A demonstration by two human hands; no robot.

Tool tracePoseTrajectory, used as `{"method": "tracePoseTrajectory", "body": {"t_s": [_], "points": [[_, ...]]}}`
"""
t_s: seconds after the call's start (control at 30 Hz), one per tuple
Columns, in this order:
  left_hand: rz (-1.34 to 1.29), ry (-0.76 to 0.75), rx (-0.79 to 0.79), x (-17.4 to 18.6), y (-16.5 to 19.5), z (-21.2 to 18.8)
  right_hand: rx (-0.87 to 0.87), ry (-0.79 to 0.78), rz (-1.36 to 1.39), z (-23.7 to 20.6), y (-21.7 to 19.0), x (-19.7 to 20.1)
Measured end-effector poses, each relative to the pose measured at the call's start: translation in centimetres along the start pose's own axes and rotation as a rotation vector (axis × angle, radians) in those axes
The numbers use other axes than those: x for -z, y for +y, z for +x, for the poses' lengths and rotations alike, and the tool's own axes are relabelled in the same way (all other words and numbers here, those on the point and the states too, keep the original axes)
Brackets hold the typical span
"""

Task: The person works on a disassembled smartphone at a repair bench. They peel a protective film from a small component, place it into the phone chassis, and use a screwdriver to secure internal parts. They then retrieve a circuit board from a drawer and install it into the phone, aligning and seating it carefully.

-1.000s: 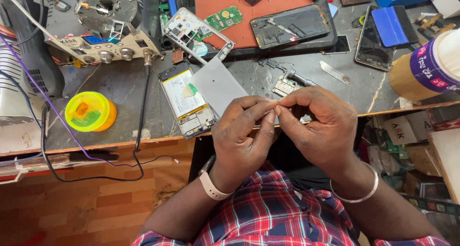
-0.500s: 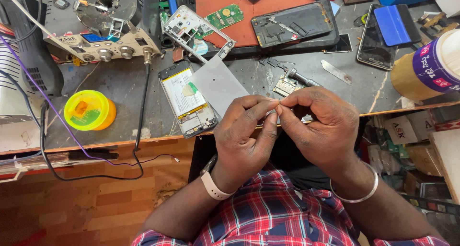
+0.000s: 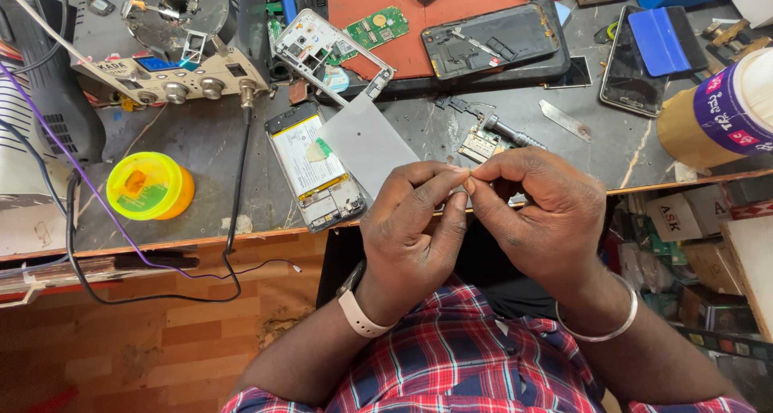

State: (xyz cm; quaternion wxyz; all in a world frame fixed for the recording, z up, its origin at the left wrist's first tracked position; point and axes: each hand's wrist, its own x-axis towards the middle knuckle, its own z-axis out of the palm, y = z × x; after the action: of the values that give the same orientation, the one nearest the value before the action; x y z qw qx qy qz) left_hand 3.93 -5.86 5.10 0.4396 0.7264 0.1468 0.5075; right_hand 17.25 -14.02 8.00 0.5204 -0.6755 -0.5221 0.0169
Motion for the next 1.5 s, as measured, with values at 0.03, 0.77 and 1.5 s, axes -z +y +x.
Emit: {"method": "tracePoseTrajectory", "body": {"t_s": [0.03, 0.77, 1.5], "points": [[0.004, 0.001, 0.001, 0.0, 0.0, 0.0, 0.007, -0.001, -0.003, 0.0, 0.0, 0.0], [0.08, -0.045, -0.053, 0.2, 0.0, 0.1, 0.104, -0.008, -0.029, 0.0, 0.4, 0.4], [0.092, -0.116, -0.072, 0.6, 0.5, 0.7, 0.172, -0.014, -0.052, 0.1, 0.8, 0.9]]}}
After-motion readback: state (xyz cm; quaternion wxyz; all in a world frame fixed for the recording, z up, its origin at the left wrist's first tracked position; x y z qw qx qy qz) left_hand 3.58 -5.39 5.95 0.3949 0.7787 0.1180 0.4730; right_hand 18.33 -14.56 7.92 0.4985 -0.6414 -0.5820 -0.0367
